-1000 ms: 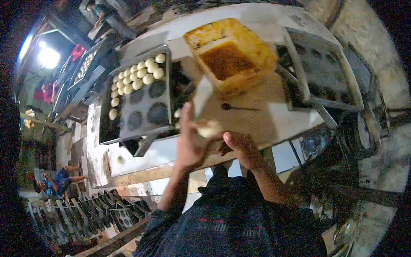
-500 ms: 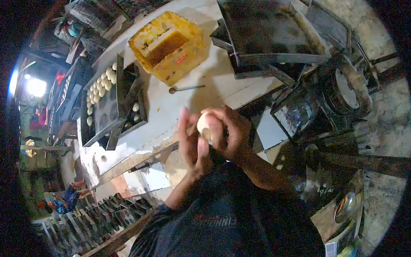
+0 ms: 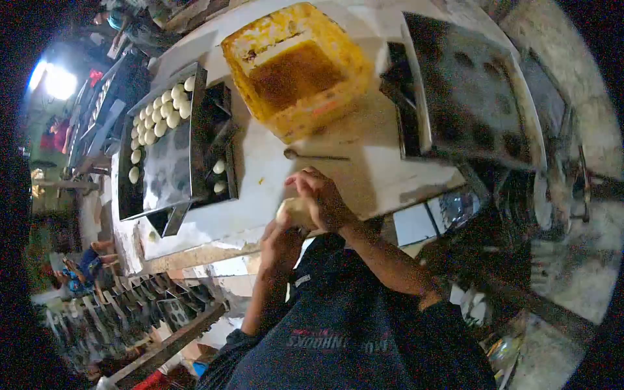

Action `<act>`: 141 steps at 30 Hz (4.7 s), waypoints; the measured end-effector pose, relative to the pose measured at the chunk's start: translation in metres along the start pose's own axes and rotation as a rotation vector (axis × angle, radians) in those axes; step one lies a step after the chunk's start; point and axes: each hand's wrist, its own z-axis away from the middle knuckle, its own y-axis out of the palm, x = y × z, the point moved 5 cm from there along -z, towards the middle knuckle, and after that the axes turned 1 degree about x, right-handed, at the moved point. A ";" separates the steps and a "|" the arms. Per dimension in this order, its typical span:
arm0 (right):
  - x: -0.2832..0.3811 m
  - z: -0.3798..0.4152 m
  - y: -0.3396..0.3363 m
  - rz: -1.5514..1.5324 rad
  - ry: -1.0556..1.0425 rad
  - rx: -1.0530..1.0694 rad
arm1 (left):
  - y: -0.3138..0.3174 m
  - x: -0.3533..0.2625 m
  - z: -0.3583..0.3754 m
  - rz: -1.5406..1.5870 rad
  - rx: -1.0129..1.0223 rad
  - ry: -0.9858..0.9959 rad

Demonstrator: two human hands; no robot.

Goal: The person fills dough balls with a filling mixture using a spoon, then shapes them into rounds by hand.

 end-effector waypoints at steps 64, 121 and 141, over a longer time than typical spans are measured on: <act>-0.193 -0.011 0.011 0.244 0.398 -0.052 | -0.065 -0.073 -0.075 0.361 -0.344 0.215; 0.149 0.043 -0.081 -0.182 -0.530 -0.247 | 0.143 -0.108 0.027 -0.553 0.471 1.029; -0.014 -0.018 -0.348 0.129 0.040 -0.114 | 0.249 0.014 -0.093 -0.864 0.449 0.229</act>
